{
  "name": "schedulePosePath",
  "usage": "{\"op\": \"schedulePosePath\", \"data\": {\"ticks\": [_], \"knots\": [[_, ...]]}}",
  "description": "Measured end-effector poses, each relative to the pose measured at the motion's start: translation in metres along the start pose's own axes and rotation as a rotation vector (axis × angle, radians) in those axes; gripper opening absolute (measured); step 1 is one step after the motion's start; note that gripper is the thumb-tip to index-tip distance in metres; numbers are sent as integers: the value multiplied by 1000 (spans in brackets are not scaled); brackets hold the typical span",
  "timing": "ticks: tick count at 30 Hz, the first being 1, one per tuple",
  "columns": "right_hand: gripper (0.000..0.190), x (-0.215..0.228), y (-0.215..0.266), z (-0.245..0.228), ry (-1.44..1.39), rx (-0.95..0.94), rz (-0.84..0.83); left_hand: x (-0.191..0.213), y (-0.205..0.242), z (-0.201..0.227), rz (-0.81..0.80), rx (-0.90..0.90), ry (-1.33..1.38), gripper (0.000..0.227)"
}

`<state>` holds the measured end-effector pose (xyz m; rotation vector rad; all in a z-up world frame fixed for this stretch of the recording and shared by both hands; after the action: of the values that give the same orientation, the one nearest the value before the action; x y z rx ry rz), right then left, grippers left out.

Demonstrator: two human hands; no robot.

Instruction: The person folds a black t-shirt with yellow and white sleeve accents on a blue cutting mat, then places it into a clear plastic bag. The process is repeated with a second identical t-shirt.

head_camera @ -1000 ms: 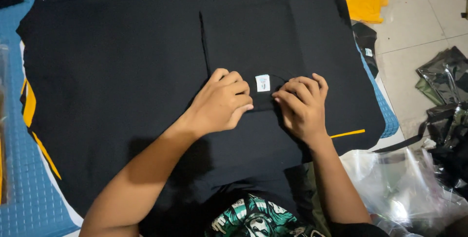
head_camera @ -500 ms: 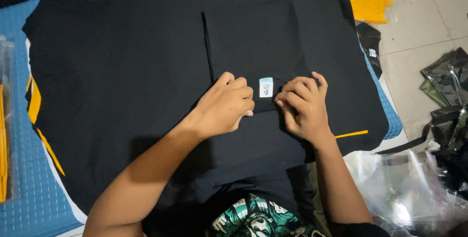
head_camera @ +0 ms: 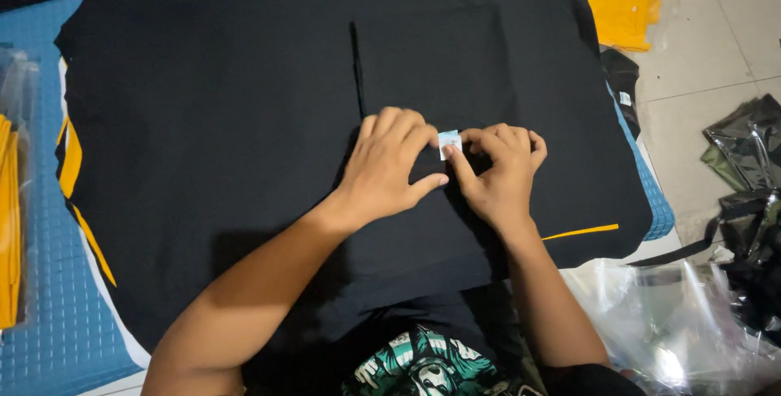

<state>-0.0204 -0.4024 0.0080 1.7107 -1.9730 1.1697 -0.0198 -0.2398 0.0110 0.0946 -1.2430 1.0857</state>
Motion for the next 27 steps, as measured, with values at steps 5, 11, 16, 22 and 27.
{"op": "schedulePosePath", "data": {"ticks": [5,11,16,22,27], "knots": [[9,5,-1,0,-68,-19,-64,11,-2,3,-92,90,57,83],[29,7,1,-6,43,18,74,10,0,8,-139,42,12,90],[36,22,13,-7,56,117,220,17,-4,20,-43,-130,-54,76],[23,34,35,-1,30,276,190,16,-1,31,76,-369,-121,31],[18,32,41,5,134,260,110,-12,6,24,31,-404,-133,12]]}}
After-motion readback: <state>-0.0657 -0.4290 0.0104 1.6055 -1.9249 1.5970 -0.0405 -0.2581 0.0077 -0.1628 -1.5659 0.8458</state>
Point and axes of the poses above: each hand's wrist, its own y-axis away from the middle knuckle, its own x-axis out of the back of the hand, z = x × y, the point moved 7 cm from there along -y, towards the middle knuckle, and after that the axes turned 8 degrees about -x, right-handed, at the moved point
